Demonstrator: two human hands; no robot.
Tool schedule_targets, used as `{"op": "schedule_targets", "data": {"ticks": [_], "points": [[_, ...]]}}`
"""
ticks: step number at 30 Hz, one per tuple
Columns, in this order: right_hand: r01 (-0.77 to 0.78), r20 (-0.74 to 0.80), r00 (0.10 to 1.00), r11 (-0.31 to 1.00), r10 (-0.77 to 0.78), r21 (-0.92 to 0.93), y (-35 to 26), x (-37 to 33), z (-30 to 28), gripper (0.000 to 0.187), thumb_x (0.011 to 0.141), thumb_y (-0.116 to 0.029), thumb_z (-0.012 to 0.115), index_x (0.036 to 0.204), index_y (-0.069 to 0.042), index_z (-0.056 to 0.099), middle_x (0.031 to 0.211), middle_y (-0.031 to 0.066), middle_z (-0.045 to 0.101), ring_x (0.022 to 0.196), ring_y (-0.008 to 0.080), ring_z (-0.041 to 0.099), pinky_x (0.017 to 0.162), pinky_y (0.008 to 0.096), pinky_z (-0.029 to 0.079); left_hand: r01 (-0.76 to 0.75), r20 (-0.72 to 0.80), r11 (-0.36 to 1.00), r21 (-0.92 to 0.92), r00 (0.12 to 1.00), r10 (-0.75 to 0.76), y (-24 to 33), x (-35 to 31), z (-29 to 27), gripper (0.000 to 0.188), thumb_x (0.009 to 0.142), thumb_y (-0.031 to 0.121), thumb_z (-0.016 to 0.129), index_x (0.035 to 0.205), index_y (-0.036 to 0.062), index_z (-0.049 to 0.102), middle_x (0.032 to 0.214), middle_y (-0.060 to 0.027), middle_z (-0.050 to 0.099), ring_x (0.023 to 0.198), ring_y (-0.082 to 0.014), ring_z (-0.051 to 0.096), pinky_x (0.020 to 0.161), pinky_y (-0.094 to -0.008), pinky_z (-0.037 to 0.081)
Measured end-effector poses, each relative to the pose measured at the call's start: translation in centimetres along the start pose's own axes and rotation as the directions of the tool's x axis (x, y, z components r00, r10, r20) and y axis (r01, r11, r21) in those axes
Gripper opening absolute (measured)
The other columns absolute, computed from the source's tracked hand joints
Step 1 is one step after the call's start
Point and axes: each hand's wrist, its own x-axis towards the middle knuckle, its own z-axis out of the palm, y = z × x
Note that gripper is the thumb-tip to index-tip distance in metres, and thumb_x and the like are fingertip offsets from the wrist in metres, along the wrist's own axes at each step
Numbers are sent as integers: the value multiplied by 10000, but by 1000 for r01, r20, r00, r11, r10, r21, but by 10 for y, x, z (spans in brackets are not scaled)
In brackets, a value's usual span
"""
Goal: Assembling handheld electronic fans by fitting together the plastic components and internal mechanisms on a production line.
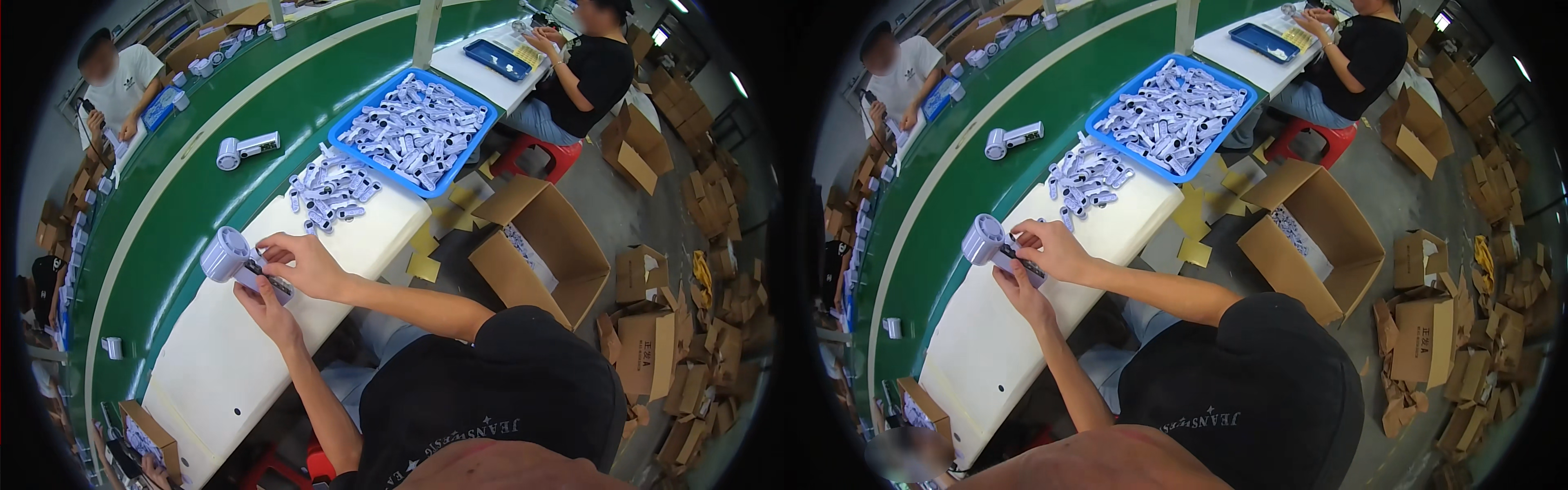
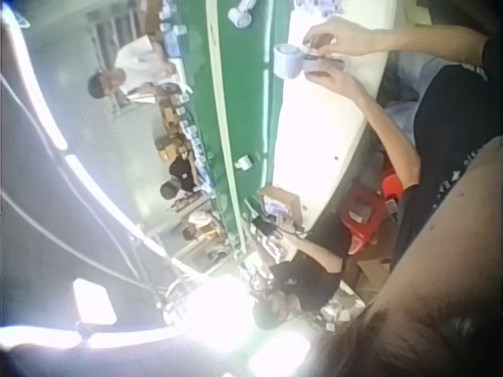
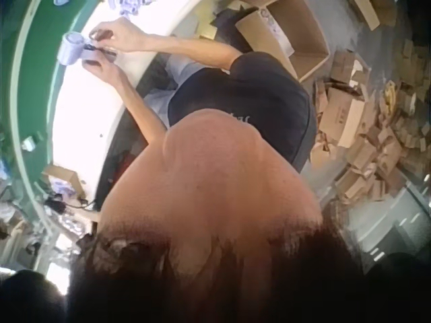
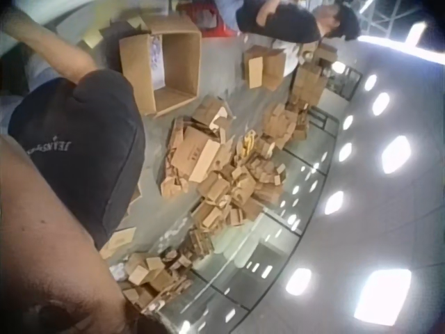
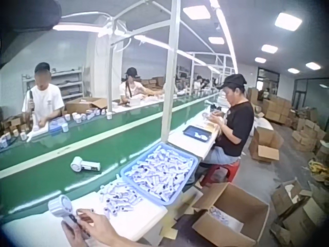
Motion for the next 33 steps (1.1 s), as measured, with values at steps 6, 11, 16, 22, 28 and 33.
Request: {"op": "schedule_targets", "data": {"ticks": [6,11,16,22,28,33], "points": [[61,10,998,997,-60,-37,8,4,-5,373,796,-31,667,1154,41,588,944,186,690,875,246,693,827,327,543,18,34,1000,0,999,-18,4,0,0,495,975,291,537,1294,-37,348,1231,-133,502,1130,-192,481,982,-330,365],[69,71,995,994,-63,-84,8,9,-7,387,791,-33,677,1159,41,582,911,178,694,854,241,695,807,328,550,47,47,999,-2,998,-47,4,0,-2,446,986,253,517,1289,-30,353,1221,-121,507,1120,-179,485,981,-322,365],[-5,159,987,991,26,-130,1,13,-12,354,779,-42,696,1112,36,606,872,164,697,811,226,698,766,311,559,72,69,997,11,995,-73,10,0,-7,423,992,241,507,1284,-27,359,1193,-111,519,1083,-162,494,944,-307,386],[-16,219,974,989,48,-148,2,11,-15,286,769,-50,708,1031,39,635,842,156,696,770,208,698,724,289,562,93,59,995,20,994,-94,6,-3,-11,413,994,238,503,1283,-22,362,1170,-102,527,1038,-146,508,897,-283,406],[-33,274,959,990,69,-134,6,12,-5,257,753,-43,705,993,28,647,798,142,693,726,172,683,680,284,544,79,33,996,37,996,-80,-3,-3,-29,398,994,248,495,1289,3,388,1136,-71,536,1005,-132,527,870,-277,424],[-51,220,970,968,107,-246,-4,17,-7,269,751,-37,724,991,50,639,798,124,692,732,157,681,671,269,538,39,9,997,72,999,-40,13,1,-10,312,989,270,487,1207,52,441,983,-27,508,870,-113,474,777,-251,401]]}}
